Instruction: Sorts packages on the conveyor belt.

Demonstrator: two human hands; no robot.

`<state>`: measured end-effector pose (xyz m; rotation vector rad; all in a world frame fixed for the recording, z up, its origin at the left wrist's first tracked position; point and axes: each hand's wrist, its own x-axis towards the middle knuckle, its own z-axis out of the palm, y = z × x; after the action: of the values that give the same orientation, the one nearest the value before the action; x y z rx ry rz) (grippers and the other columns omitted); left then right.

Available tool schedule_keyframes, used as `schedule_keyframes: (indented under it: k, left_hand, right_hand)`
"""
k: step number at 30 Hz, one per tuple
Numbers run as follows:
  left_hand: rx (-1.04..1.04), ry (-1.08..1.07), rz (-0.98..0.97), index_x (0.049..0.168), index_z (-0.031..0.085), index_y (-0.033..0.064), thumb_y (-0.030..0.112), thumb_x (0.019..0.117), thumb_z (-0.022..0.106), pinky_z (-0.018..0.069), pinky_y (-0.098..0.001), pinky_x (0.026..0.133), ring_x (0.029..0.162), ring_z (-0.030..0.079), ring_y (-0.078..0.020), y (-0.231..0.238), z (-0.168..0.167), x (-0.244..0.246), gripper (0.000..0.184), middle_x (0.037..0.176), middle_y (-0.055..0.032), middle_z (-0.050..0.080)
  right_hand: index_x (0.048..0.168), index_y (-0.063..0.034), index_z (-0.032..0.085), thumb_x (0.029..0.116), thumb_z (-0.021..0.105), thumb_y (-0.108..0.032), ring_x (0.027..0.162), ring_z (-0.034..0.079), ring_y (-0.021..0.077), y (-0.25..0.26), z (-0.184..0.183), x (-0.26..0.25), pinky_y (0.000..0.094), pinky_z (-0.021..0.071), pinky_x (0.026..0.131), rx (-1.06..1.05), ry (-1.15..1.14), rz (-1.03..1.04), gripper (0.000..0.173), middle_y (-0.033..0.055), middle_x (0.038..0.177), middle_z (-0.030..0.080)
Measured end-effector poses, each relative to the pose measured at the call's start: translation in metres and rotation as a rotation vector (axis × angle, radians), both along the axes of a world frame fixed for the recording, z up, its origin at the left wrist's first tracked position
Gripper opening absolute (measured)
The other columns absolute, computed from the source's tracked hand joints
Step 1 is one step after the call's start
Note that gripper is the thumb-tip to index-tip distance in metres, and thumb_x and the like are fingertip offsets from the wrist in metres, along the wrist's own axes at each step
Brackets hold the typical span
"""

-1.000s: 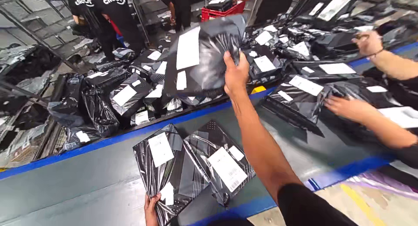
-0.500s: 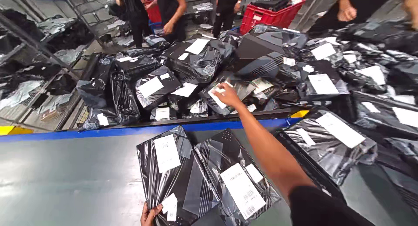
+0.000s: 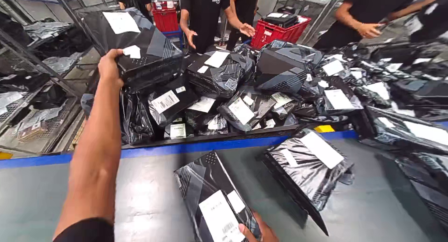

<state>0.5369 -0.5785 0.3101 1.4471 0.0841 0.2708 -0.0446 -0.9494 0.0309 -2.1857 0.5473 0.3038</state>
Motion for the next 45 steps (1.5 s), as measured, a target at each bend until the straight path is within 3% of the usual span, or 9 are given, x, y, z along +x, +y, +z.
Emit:
schedule_keyframes:
  k: [7,13,16,20,26,28,33,39,45]
  left_hand:
    - [0.774,0.321,-0.129,0.154,0.028,-0.006,0.048,0.0772,0.086,0.0426,-0.0689,0.106,0.131,0.051,-0.0507,-0.054,-0.112,0.058,0.11,0.143,-0.0367,0.048]
    - [0.775,-0.093,-0.246,0.152,0.039,-0.0019,0.054,0.0974,0.062,0.0357,-0.0453,0.12,0.147,0.039,-0.0308,0.007,-0.162,-0.214,0.082,0.156,-0.0256,0.04]
    - [0.602,0.148,-0.111,0.151,0.03,-0.012,0.045,0.0973,0.067,0.0405,-0.0444,0.116,0.143,0.042,-0.0351,0.047,-0.233,-0.383,0.086,0.153,-0.0334,0.038]
    - [0.406,0.55,-0.01,0.157,0.021,-0.0011,0.042,0.0885,0.079,0.0485,-0.042,0.11,0.132,0.055,-0.0248,0.038,-0.282,-0.521,0.1,0.148,-0.0232,0.048]
    - [0.175,0.54,0.06,0.15,0.042,0.0061,0.039,0.0867,0.082,0.059,-0.0448,0.097,0.113,0.069,-0.0217,0.09,-0.293,-0.528,0.081,0.129,-0.0127,0.067]
    - [0.203,0.564,0.079,0.151,0.041,0.008,0.041,0.0865,0.082,0.0588,-0.0464,0.097,0.113,0.068,-0.023,0.106,-0.288,-0.528,0.083,0.13,-0.0135,0.066]
    - [0.216,0.625,0.094,0.154,0.038,0.01,0.045,0.0849,0.082,0.0585,-0.0487,0.097,0.115,0.068,-0.0256,0.112,-0.279,-0.559,0.089,0.132,-0.0159,0.065]
    - [0.177,0.559,0.129,0.148,0.045,0.0055,0.042,0.0839,0.084,0.059,-0.0456,0.096,0.11,0.07,-0.0225,0.068,-0.286,-0.598,0.084,0.125,-0.0148,0.069]
    - [0.603,0.424,0.467,0.108,0.075,0.0035,0.035,0.1068,0.052,0.0596,-0.0486,0.082,0.082,0.073,-0.0214,0.087,-0.293,-0.601,0.04,0.088,-0.012,0.075]
  right_hand:
    - [0.129,-0.0012,0.062,0.0863,0.07,-0.066,0.105,0.069,0.0289,0.081,-0.003,0.024,0.0533,0.0566,0.094,-0.027,-0.008,-0.049,0.078,0.0175,0.115,0.07]
    - [0.134,-0.0109,0.061,0.0921,0.061,-0.066,0.108,0.067,0.0244,0.079,0.019,0.043,0.0505,0.0578,0.092,-0.022,0.003,0.118,0.069,0.0122,0.131,0.063]
    - [0.128,-0.0187,0.066,0.0898,0.066,-0.066,0.091,0.07,0.0185,0.051,0.062,0.042,0.0462,0.0616,0.074,-0.116,-0.124,0.047,0.06,0.0062,0.129,0.064]
    - [0.133,-0.0058,0.06,0.0934,0.064,-0.059,0.109,0.066,0.0253,-0.039,0.054,0.058,0.0444,0.0602,0.085,-0.29,-0.315,-0.247,0.067,0.0171,0.133,0.06]
    - [0.154,-0.004,0.041,0.0847,0.063,-0.075,0.133,0.053,0.0449,-0.138,-0.008,0.123,0.0667,0.0427,0.107,-0.22,-0.12,-0.186,0.101,0.0277,0.145,0.053]
    - [0.136,-0.0038,0.059,0.0887,0.058,-0.075,0.117,0.064,0.0387,-0.125,-0.018,0.132,0.0621,0.0496,0.1,-0.085,-0.104,-0.134,0.085,0.0248,0.124,0.066]
    - [0.139,0.0022,0.053,0.0952,0.047,-0.073,0.128,0.057,0.0396,-0.028,-0.024,0.099,0.0609,0.0453,0.107,-0.127,-0.215,-0.005,0.087,0.0275,0.136,0.058]
    - [0.104,-0.003,0.066,0.0972,0.058,-0.061,0.076,0.071,0.0281,0.057,-0.021,0.015,0.0525,0.0611,0.069,0.181,-0.1,0.061,0.059,0.0139,0.087,0.07]
    - [0.13,0.0006,0.058,0.0788,0.076,-0.067,0.107,0.064,0.0434,0.049,0.021,0.048,0.0645,0.0541,0.086,-0.132,-0.299,-0.037,0.087,0.0291,0.131,0.056]
